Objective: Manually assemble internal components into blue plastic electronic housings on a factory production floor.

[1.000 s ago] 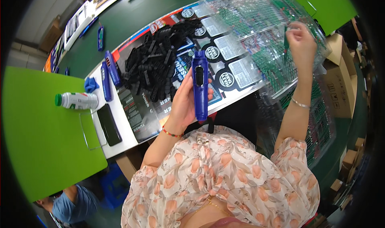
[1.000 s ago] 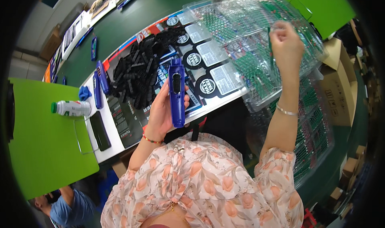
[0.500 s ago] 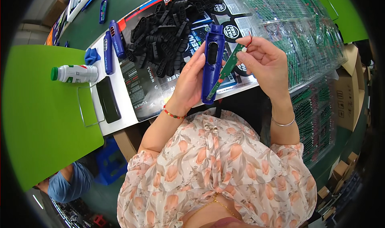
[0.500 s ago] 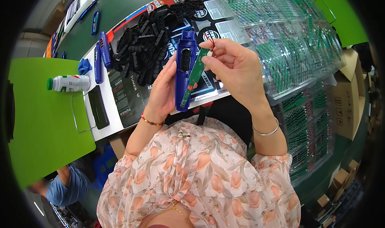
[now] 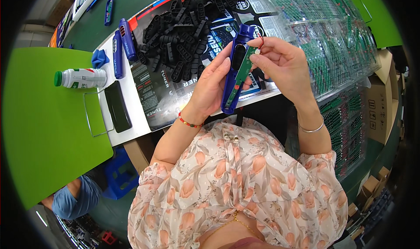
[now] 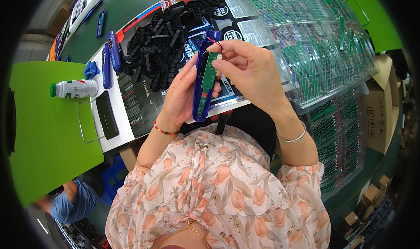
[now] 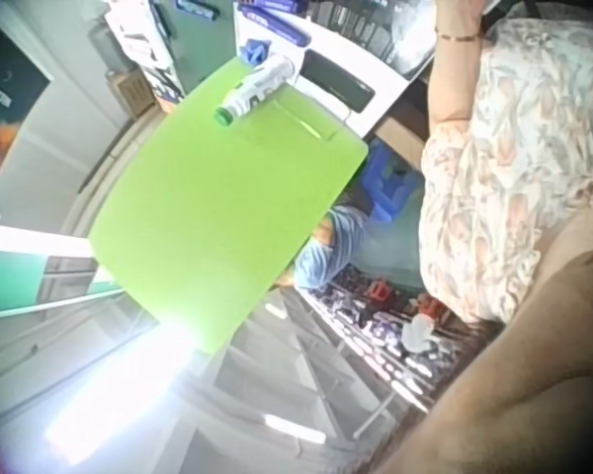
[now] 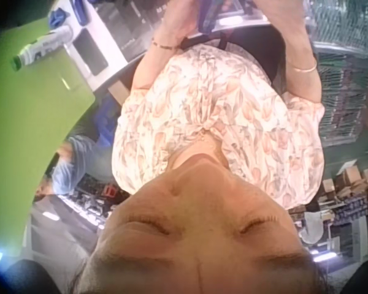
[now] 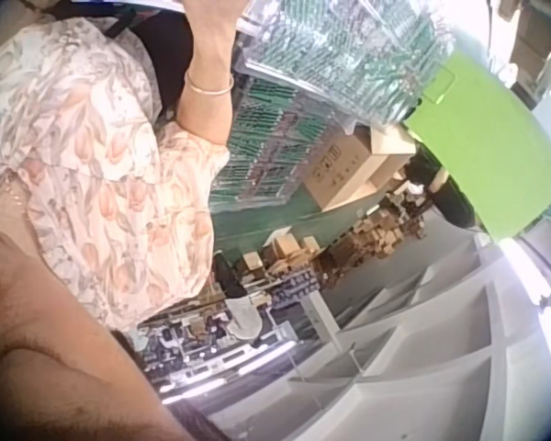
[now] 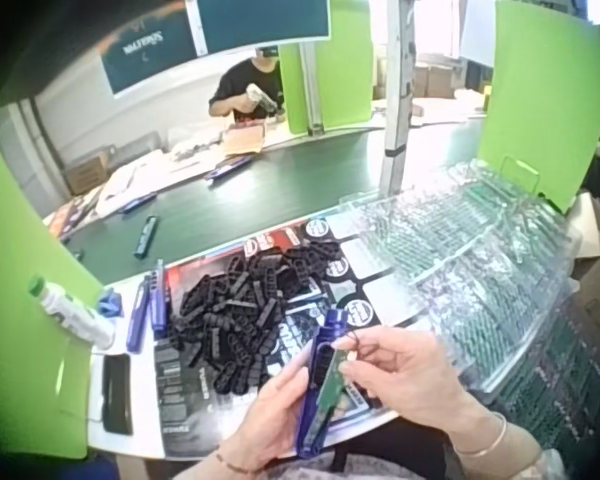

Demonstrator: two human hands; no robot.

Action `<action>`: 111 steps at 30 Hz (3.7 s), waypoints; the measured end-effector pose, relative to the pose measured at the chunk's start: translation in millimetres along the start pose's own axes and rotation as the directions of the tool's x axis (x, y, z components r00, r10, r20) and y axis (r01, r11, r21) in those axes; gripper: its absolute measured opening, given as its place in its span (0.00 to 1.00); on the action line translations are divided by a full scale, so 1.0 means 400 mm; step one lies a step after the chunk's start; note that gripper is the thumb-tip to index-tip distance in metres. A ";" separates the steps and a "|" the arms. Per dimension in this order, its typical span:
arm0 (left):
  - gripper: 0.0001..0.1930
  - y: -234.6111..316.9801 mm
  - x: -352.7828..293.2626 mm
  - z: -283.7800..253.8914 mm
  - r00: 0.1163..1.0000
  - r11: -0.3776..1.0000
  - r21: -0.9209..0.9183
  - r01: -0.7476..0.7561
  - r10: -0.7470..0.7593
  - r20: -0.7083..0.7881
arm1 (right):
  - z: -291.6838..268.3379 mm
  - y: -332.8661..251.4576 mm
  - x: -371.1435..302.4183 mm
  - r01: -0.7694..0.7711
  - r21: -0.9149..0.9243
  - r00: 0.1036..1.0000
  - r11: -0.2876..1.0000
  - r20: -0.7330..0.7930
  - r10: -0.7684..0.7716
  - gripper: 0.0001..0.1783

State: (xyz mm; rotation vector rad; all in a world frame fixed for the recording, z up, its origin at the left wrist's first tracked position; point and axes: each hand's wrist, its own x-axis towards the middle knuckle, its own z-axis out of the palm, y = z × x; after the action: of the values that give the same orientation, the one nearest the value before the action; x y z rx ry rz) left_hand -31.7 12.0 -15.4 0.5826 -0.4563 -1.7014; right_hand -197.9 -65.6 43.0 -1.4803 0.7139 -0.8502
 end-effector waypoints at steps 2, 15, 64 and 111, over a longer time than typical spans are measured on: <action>0.27 0.000 0.001 -0.002 1.000 1.000 0.010 -0.002 0.002 -0.007 | -0.008 -0.004 0.008 -0.022 -0.014 0.999 1.000 0.037 0.022 0.12; 0.24 -0.007 -0.004 0.011 0.995 0.987 0.158 -0.036 0.050 -0.081 | 0.022 0.029 0.013 0.158 -0.355 0.976 0.921 -0.084 -0.199 0.16; 0.23 0.203 0.074 -0.019 0.887 0.641 0.759 -0.117 0.411 -0.211 | 0.073 0.146 0.020 -0.006 -0.197 0.975 0.980 -0.218 -0.038 0.34; 0.28 0.091 0.022 -0.013 0.891 0.611 0.733 -0.299 0.454 -0.015 | 0.172 0.045 0.099 0.261 -0.450 0.879 0.854 -0.255 -0.403 0.10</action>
State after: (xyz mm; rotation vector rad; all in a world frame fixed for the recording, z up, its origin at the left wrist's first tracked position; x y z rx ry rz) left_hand -1.4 -4.1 0.7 1.1265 -1.0445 -0.9841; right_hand -117.9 -63.0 28.4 -1.8903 0.9441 -1.3136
